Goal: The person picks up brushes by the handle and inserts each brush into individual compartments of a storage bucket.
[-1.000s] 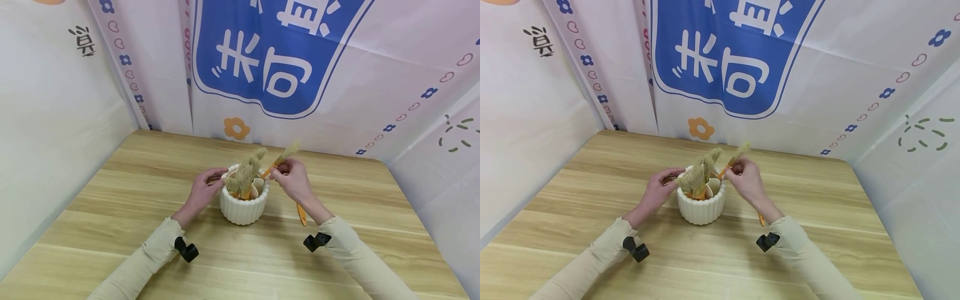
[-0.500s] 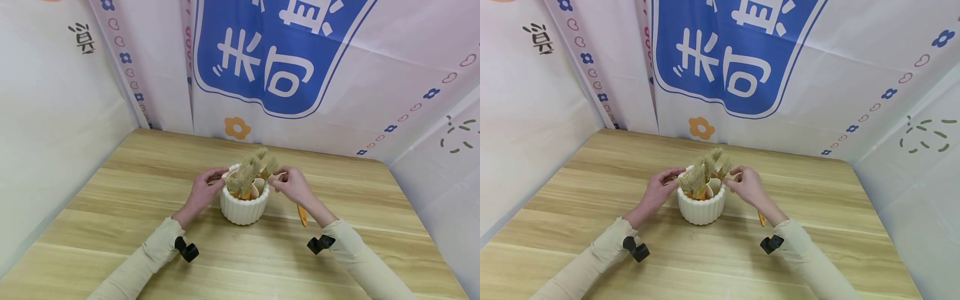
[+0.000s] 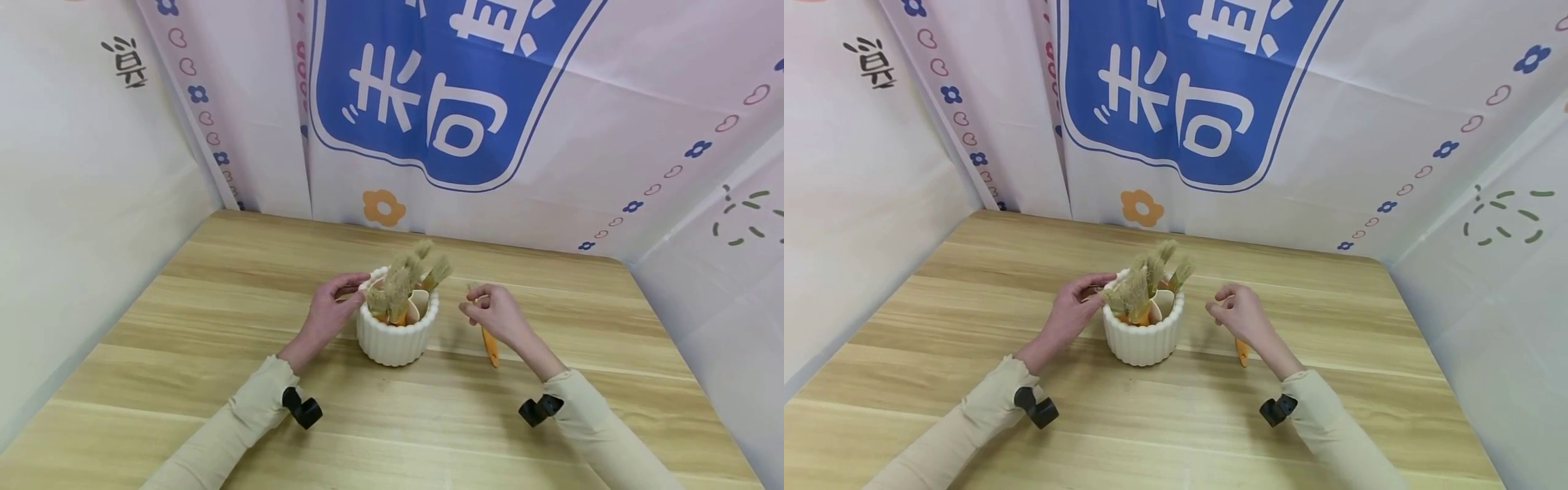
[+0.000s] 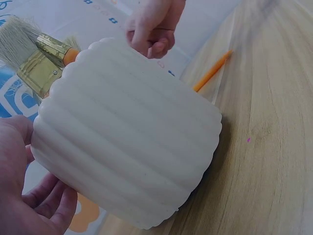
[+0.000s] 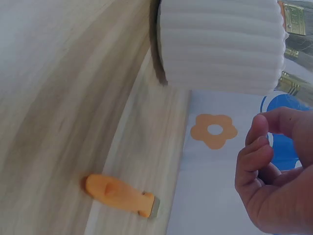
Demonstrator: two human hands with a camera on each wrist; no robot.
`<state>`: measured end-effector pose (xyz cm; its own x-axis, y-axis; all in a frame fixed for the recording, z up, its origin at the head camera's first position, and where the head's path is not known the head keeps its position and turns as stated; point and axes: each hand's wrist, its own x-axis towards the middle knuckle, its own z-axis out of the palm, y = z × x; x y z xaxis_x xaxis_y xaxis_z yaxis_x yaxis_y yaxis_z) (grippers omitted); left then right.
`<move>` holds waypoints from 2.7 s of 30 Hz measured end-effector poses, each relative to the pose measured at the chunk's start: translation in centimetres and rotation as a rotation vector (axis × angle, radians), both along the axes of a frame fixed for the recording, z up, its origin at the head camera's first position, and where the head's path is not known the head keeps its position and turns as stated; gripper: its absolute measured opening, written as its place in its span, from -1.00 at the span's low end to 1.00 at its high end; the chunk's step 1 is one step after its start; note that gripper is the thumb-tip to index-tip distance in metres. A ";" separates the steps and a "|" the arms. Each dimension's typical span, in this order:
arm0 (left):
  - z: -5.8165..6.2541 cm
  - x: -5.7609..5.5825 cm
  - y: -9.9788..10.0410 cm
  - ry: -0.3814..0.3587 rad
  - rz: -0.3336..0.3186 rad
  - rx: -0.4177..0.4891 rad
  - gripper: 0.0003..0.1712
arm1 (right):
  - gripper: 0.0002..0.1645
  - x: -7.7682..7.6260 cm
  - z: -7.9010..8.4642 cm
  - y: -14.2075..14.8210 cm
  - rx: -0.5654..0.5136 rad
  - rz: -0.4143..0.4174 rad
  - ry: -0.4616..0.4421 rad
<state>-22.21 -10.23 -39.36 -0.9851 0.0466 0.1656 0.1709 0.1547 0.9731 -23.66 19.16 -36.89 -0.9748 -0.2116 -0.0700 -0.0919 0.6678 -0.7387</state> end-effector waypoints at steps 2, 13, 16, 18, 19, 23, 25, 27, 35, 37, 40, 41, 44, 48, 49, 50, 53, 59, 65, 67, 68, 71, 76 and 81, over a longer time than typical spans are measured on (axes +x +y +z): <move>0.0 0.0 0.0 0.000 -0.002 0.002 -0.62 | -0.56 0.1 -0.3 0.4 0.010 -0.006 -0.009; -0.2 -0.1 0.1 0.005 -0.007 -0.010 -0.61 | -0.60 0.3 -1.8 2.9 0.084 -0.072 -0.032; -0.2 -0.1 0.0 0.002 -0.010 -0.018 -0.61 | -0.61 0.3 -2.2 3.3 0.107 -0.091 -0.030; -0.1 -0.1 0.0 -0.004 -0.010 -0.021 -0.61 | -0.61 0.3 -2.4 3.6 0.124 -0.097 -0.032; -0.1 -0.1 0.0 -0.005 -0.010 -0.023 -0.61 | -0.61 0.3 -2.5 3.7 0.129 -0.103 -0.034; 0.0 0.0 -0.1 -0.010 -0.010 -0.024 -0.61 | -0.62 0.3 -2.6 4.0 0.170 -0.118 -0.052; 0.0 0.0 -0.1 -0.008 -0.009 -0.023 -0.61 | -0.62 0.3 -2.7 4.0 0.183 -0.129 -0.065; 0.0 -0.1 -0.2 -0.007 -0.011 -0.024 -0.61 | -0.62 0.2 -2.8 4.1 0.196 -0.128 -0.075; -0.1 0.0 -0.3 -0.007 -0.006 -0.016 -0.61 | -0.76 -0.2 -3.3 4.0 0.254 -0.111 -0.088; -0.1 0.0 -0.3 -0.004 -0.005 -0.012 -0.61 | -0.75 -0.3 -3.4 3.9 0.267 -0.109 -0.092; -0.2 -0.1 -0.3 0.002 -0.004 -0.005 -0.61 | -0.73 -0.6 -3.6 3.7 0.299 -0.108 -0.098; -0.1 0.0 -0.3 0.006 -0.005 -0.006 -0.61 | -0.73 -0.7 -3.7 3.6 0.309 -0.110 -0.102; -0.2 -0.1 -0.3 0.010 -0.007 -0.005 -0.60 | -0.71 -1.0 -3.8 3.3 0.333 -0.105 -0.103; -0.2 -0.1 -0.2 0.005 -0.008 -0.008 -0.60 | -0.68 -1.3 -4.1 3.1 0.343 -0.101 -0.082; -0.2 0.0 -0.1 0.002 -0.009 -0.008 -0.60 | -0.67 -1.4 -4.1 3.1 0.344 -0.101 -0.078; -0.2 0.0 -0.1 0.000 -0.009 -0.008 -0.60 | -0.66 -1.5 -4.2 3.1 0.342 -0.100 -0.075; -0.1 0.0 -0.2 -0.008 -0.008 -0.010 -0.61 | -0.63 -1.7 -4.2 3.0 0.336 -0.099 -0.075; -0.1 0.0 -0.2 -0.012 -0.014 -0.012 -0.61 | -0.58 -2.2 -4.4 3.0 0.324 -0.114 -0.090; -0.1 0.0 -0.1 -0.008 -0.016 -0.005 -0.61 | -0.51 -2.8 -4.7 2.7 0.355 -0.135 -0.113; -0.1 0.1 0.0 -0.006 -0.016 -0.005 -0.61 | -0.54 -2.9 -4.7 2.6 0.368 -0.144 -0.108; -0.1 0.1 0.0 -0.005 -0.016 -0.004 -0.61 | -0.55 -2.9 -4.8 2.6 0.374 -0.151 -0.104; -0.2 0.1 0.0 -0.006 -0.019 0.002 -0.61 | -0.62 -3.0 -4.9 2.6 0.377 -0.179 -0.126; -0.4 -0.1 0.0 -0.011 -0.022 0.009 -0.61 | -0.65 -3.0 -4.7 3.0 0.334 -0.219 -0.147; -0.3 -0.2 0.0 -0.009 -0.017 -0.004 -0.61 | -0.58 -2.8 -4.0 3.5 0.246 -0.217 -0.136</move>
<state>-22.38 -10.28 -39.70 -0.9857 0.0638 0.1562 0.1645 0.1560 0.9740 -26.42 22.70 -40.90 -0.9736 0.0385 -0.2251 0.1594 0.8203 -0.5492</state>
